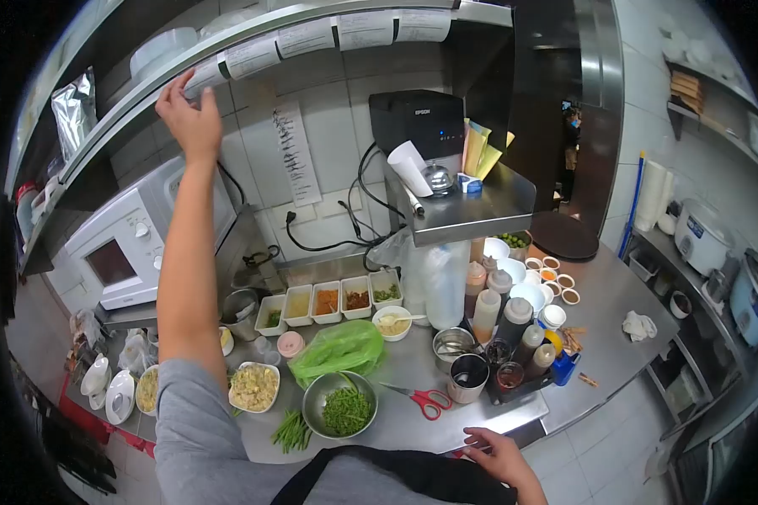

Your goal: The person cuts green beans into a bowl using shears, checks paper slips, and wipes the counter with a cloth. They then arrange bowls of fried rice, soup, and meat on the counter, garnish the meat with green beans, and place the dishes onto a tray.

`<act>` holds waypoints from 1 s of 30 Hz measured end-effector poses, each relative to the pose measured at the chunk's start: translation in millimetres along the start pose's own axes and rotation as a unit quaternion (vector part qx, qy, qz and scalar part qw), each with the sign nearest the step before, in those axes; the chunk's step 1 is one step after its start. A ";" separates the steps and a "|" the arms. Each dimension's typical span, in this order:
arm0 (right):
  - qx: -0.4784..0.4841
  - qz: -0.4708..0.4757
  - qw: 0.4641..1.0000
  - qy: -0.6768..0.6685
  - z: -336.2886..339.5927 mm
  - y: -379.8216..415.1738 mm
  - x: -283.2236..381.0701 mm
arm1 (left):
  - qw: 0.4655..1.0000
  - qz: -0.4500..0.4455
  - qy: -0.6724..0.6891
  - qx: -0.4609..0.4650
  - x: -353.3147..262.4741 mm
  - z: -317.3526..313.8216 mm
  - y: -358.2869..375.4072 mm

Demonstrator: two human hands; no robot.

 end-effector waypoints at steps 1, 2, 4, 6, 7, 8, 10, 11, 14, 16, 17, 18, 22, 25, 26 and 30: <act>-0.001 0.004 1.000 0.014 -1.6 -0.3 -2.6 | 1.000 -0.024 -0.003 0.017 16.0 -0.7 -4.2; 0.000 0.006 1.000 0.028 -4.1 1.7 -4.9 | 0.998 -0.048 -0.007 0.037 20.8 -1.5 -5.7; 0.001 0.001 0.999 0.034 -7.1 5.6 2.3 | 0.991 -0.044 -0.043 0.117 26.5 -4.2 -7.2; 0.000 0.002 0.999 0.038 -9.2 3.3 6.6 | 0.986 -0.064 -0.076 0.132 38.2 0.0 -13.8; -0.006 0.001 0.999 0.036 -11.4 4.7 2.7 | 0.990 -0.066 -0.050 0.110 38.8 9.1 -17.9; -0.013 0.000 0.999 0.033 -13.9 5.7 0.2 | 0.993 -0.069 -0.023 0.089 35.3 18.8 -25.8; 0.004 -0.021 0.999 0.037 -20.1 9.2 1.3 | 0.997 -0.060 0.006 0.044 20.3 41.9 -40.0; 0.009 -0.032 0.999 0.037 -22.8 10.6 3.7 | 0.998 -0.045 0.033 0.026 15.5 55.1 -47.3; 0.044 -0.057 0.996 0.051 -35.1 12.2 21.3 | 0.989 -0.008 0.149 -0.023 -1.1 91.1 -70.3; 0.076 -0.048 0.994 0.065 -38.8 5.7 12.8 | 0.974 -0.056 0.214 -0.049 -17.7 117.1 -89.9; 0.092 -0.044 0.992 0.072 -41.4 2.8 9.6 | 0.967 -0.112 0.221 -0.065 -25.3 131.1 -100.6; 0.096 -0.037 0.992 0.069 -44.0 -0.2 12.6 | 0.960 -0.146 0.227 -0.070 -33.7 146.2 -109.5; 0.107 -0.012 0.992 0.071 -54.4 -11.3 20.2 | 0.937 -0.275 0.215 -0.021 -60.0 202.6 -123.1; 0.132 -0.027 0.986 0.097 -60.5 -15.3 28.2 | 0.914 -0.349 0.200 0.058 -72.6 236.8 -117.3; 0.142 -0.038 0.983 0.106 -62.8 -16.8 31.6 | 0.904 -0.369 0.196 0.092 -77.7 246.5 -111.8; 0.161 -0.001 0.978 0.134 -76.8 -18.9 28.2 | 0.863 -0.419 0.186 0.214 -85.0 267.6 -90.0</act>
Point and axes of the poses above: each hand's wrist, its own y-axis away from the middle knuckle, its own z-axis out of the back of the hand, x = y × z, the point moved 1 cm from there along -y, towards the middle knuckle, and after that the axes turned 5 degrees about -x, right-handed, at the moved point
